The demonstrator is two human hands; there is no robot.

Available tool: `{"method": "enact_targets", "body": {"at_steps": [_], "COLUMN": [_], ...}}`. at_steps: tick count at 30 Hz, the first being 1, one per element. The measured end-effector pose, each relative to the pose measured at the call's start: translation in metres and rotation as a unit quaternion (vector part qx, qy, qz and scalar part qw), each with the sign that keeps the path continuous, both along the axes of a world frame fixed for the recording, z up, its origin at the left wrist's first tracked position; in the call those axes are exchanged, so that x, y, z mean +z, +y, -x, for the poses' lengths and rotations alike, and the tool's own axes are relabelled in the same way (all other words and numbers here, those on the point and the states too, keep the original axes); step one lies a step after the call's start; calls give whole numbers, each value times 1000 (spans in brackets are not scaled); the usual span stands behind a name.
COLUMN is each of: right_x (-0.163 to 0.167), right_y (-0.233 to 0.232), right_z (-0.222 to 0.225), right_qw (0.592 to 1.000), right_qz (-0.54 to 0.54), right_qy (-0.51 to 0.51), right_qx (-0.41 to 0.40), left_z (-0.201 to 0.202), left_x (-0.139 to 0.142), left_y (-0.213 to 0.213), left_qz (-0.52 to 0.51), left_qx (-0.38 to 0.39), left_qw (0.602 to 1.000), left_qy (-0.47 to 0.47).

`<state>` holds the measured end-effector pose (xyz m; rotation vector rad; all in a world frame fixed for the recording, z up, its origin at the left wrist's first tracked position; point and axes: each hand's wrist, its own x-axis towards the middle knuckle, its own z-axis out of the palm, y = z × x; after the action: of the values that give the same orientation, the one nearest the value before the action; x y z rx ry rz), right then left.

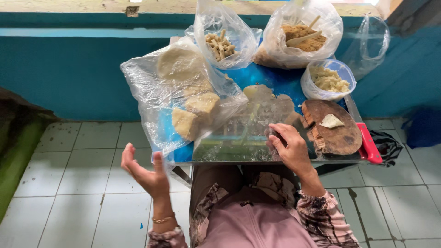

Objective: The person sits at a small table and folds triangular dough wrappers by hand, pinching the edges closed over a small filling. She occasionally reaches into a plastic bag of brown sugar with a wooden spoon to add filling, and places finished folded pastries on the table as a pile accumulates.

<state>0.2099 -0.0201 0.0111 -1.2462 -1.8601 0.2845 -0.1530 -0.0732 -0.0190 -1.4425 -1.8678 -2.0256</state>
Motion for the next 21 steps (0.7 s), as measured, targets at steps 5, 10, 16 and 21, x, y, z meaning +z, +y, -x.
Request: {"method": "enact_targets", "body": {"at_steps": [5,10,16,21], "right_x": [2,2,0,-1], "right_y": [0,-3,-2,-3], "right_z": [3,7,8,8], "right_qw": [997,995,993,993], "right_qz": [-31,-51,-68,-73], "right_qy": [-65,-78,-88,-91], "right_qx": [-9,-20,-26,-28], "left_z": [21,9,3,14], "left_x": [-8,-3,20,39], "left_y": [3,-4,0,-5], "left_qz": [100,133,119,-69], "left_qx": [-243,-167,-14,137], "left_qw": [958,964,973,901], "left_qy": [-115,160,195,406]}}
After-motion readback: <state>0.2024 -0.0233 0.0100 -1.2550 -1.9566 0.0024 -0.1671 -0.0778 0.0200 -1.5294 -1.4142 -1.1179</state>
